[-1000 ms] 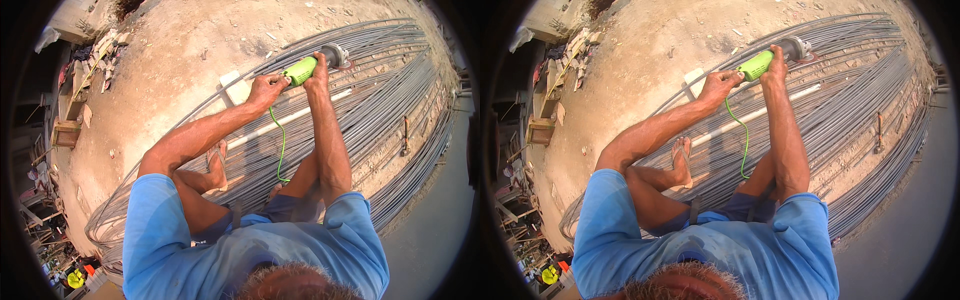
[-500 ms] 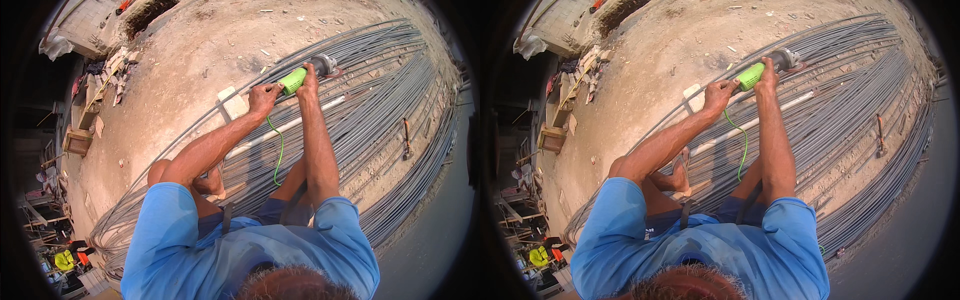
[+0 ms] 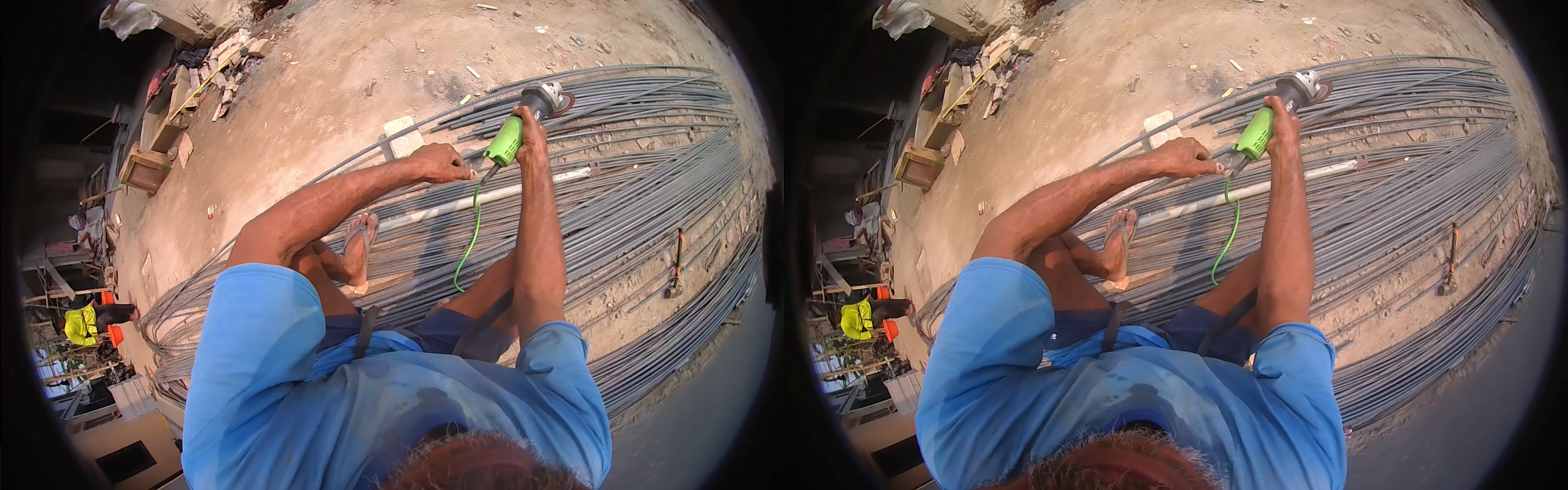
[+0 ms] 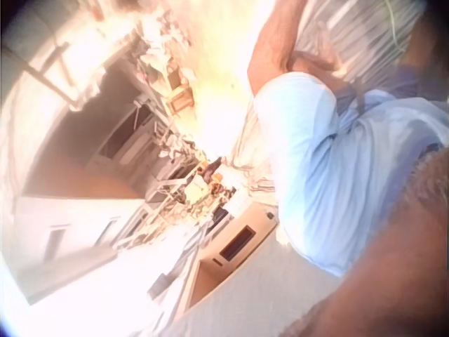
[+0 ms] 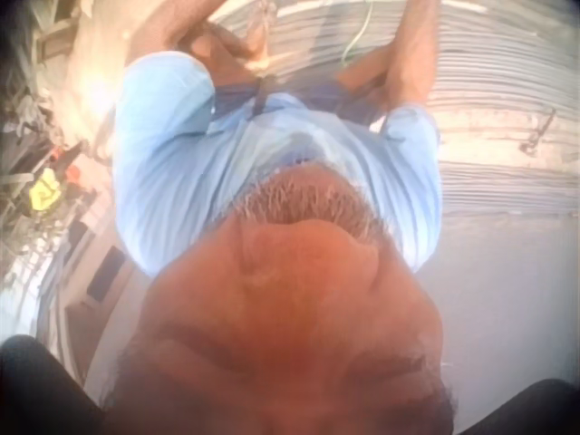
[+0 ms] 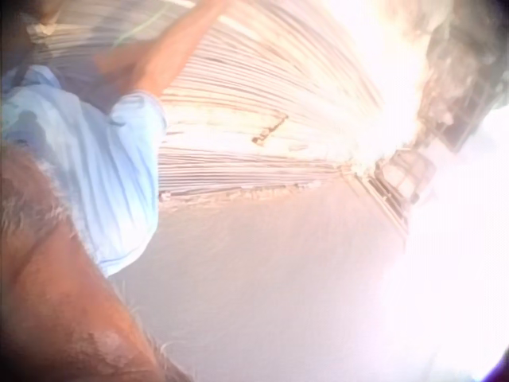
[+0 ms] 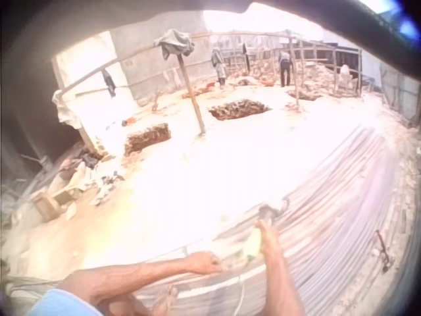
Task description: The person uses a power angle grinder to cut through metal rebar while crouching over a pile of steel rods on a construction site.
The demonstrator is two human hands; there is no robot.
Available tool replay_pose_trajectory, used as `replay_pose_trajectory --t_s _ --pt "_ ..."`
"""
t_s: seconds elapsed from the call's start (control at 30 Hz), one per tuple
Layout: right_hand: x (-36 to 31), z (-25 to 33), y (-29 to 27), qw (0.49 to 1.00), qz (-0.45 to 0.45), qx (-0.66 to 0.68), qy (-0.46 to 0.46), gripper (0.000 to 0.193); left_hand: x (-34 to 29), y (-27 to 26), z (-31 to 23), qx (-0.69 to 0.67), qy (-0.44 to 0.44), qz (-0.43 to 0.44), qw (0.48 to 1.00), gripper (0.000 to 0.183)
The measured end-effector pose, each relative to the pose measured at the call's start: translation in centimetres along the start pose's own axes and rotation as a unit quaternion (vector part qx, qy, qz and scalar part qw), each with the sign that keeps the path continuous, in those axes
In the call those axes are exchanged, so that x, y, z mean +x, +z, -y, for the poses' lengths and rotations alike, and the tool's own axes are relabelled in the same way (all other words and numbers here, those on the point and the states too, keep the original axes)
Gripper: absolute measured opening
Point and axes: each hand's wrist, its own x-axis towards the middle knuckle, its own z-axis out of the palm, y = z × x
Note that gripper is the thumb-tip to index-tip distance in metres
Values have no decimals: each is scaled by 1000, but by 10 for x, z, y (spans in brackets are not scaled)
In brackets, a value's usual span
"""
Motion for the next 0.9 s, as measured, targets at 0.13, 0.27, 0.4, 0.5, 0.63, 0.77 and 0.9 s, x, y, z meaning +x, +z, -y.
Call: replay_pose_trajectory --t_s 0.13,0.27,0.4,0.5,0.63,0.77,0.9 --pt "-28 9 11 990 86 -111 -25 37 -50 -55 75 126 63 70 988 54" --pt "-22 -10 8 951 113 -279 -68 38 -55 -69 171 163 -26 29 986 54" --pt "-47 -23 11 888 169 -422 -64 61 -20 -30 248 77 -111 -76 988 56" --pt "-55 -47 25 867 192 -460 -12 68 18 26 292 31 -194 -183 963 57" --pt "-26 -91 37 855 213 -471 31 66 70 63 316 35 -204 -281 937 66" --pt "-1 -142 73 861 193 -470 21 66 96 67 317 -16 -219 -204 954 65" --pt "18 -183 96 833 176 -523 -34 72 100 67 320 -34 -201 -185 961 70"
